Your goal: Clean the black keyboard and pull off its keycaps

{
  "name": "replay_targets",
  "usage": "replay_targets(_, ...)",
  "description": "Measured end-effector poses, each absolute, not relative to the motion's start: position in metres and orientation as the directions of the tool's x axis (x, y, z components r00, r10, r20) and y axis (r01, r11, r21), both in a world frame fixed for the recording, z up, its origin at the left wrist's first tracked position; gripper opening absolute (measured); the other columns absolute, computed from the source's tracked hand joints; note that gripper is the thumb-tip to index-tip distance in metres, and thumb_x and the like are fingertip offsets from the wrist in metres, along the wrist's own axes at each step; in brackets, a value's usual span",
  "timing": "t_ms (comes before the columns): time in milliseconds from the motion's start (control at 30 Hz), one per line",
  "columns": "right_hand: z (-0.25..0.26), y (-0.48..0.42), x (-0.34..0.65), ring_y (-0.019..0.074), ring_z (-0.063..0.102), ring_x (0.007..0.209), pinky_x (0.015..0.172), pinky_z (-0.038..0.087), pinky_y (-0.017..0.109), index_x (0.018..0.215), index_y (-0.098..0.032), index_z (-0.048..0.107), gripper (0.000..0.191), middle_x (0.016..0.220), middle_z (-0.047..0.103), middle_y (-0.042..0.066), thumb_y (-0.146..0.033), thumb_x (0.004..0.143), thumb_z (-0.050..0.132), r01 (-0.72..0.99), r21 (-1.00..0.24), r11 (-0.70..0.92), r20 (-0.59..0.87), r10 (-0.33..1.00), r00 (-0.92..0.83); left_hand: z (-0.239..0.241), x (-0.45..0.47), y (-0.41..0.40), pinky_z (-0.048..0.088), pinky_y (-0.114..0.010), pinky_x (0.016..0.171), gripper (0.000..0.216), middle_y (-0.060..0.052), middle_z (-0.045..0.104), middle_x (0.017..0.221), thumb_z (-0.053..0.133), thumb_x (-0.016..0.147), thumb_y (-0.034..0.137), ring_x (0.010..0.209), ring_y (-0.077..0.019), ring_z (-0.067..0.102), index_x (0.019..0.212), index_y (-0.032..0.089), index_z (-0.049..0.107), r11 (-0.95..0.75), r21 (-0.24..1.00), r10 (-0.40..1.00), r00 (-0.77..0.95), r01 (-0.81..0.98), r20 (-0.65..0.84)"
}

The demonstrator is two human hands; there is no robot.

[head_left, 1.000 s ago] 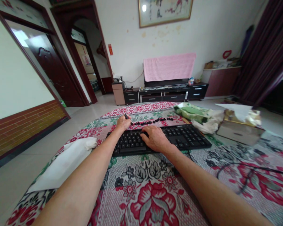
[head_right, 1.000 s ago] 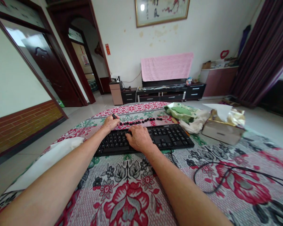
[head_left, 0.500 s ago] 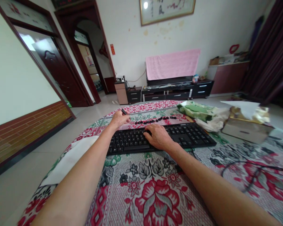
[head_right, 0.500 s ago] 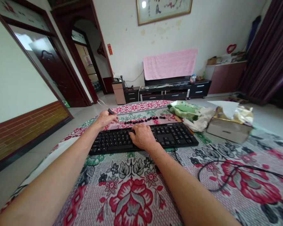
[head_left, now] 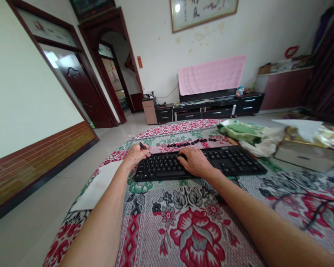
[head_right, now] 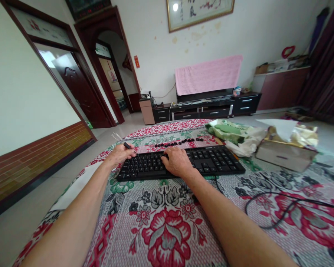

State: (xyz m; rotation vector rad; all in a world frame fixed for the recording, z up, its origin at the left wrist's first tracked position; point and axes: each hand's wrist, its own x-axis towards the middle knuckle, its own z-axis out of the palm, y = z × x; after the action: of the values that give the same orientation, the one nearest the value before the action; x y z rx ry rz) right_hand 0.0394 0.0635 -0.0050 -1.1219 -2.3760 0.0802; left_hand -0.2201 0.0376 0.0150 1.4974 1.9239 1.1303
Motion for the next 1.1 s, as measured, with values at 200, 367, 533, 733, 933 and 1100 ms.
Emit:
replay_targets(200, -0.005, 0.064, 0.039, 0.0208, 0.055, 0.102, 0.09, 0.039, 0.034, 0.098, -0.018, 0.062, 0.026, 0.105, 0.064, 0.008, -0.035, 0.086, 0.045, 0.698, -0.258, 0.668, 0.432, 0.726, -0.536, 0.01, -0.227, 0.043, 0.047, -0.024, 0.056, 0.019, 0.001, 0.066, 0.059, 0.059, 0.064, 0.017, 0.06, -0.016, 0.065, 0.083, 0.018, 0.059, 0.049, 0.74, 0.949, -0.262, 0.671, 0.175)
replay_targets(367, -0.004, 0.063, 0.039, 0.0216, 0.054, 0.103, 0.09, 0.039, 0.035, 0.099, -0.018, 0.062, 0.026, 0.106, 0.064, 0.009, -0.034, 0.086, 0.045, 0.702, -0.264, 0.661, 0.417, 0.735, -0.535, 0.011, -0.222, 0.044, 0.046, -0.024, 0.057, 0.014, 0.004, 0.062, 0.055, 0.06, 0.064, 0.019, 0.056, -0.0148, 0.064, 0.078, 0.019, 0.058, 0.01, 0.747, 0.942, -0.257, 0.665, 0.216)
replay_targets(533, -0.004, 0.063, 0.039, 0.0217, 0.054, 0.103, 0.09, 0.038, 0.036, 0.099, -0.019, 0.062, 0.027, 0.106, 0.064, 0.009, -0.035, 0.087, 0.045, 0.708, -0.272, 0.652, 0.41, 0.744, -0.527, 0.012, -0.219, 0.046, 0.046, -0.023, 0.056, 0.014, 0.006, 0.059, 0.051, 0.062, 0.063, 0.018, 0.052, -0.0141, 0.063, 0.075, 0.019, 0.055, 0.015, 0.774, 0.942, -0.27, 0.633, 0.202)
replay_targets(733, -0.005, 0.064, 0.039, 0.0213, 0.054, 0.102, 0.09, 0.038, 0.035, 0.098, -0.018, 0.062, 0.026, 0.105, 0.064, 0.009, -0.034, 0.086, 0.045, 0.705, -0.264, 0.658, 0.419, 0.736, -0.531, 0.017, -0.22, 0.048, 0.044, -0.021, 0.049, 0.013, 0.004, 0.059, 0.047, 0.061, 0.065, 0.013, 0.046, -0.0122, 0.059, 0.075, 0.017, 0.054, 0.074, 0.813, 0.954, -0.279, 0.578, 0.111)
replay_targets(933, -0.005, 0.063, 0.039, 0.0212, 0.054, 0.102, 0.09, 0.038, 0.034, 0.096, -0.017, 0.062, 0.027, 0.105, 0.064, 0.009, -0.035, 0.086, 0.045, 0.702, -0.274, 0.657, 0.417, 0.739, -0.529, 0.029, -0.223, 0.05, 0.047, -0.022, 0.05, 0.009, 0.0, 0.063, 0.053, 0.06, 0.071, 0.015, 0.049, -0.0127, 0.06, 0.078, 0.015, 0.055, 0.104, 0.835, 0.966, -0.256, 0.541, 0.046)
replay_targets(1100, -0.003, 0.062, 0.039, 0.0212, 0.054, 0.103, 0.091, 0.037, 0.034, 0.097, -0.018, 0.062, 0.027, 0.105, 0.064, 0.009, -0.035, 0.087, 0.045, 0.709, -0.274, 0.65, 0.408, 0.746, -0.526, 0.022, -0.204, 0.079, 0.049, -0.023, 0.054, 0.01, 0.001, 0.062, 0.053, 0.057, 0.074, 0.014, 0.051, -0.0135, 0.063, 0.083, 0.015, 0.055, 0.085, 0.811, 0.926, -0.347, 0.578, 0.15)
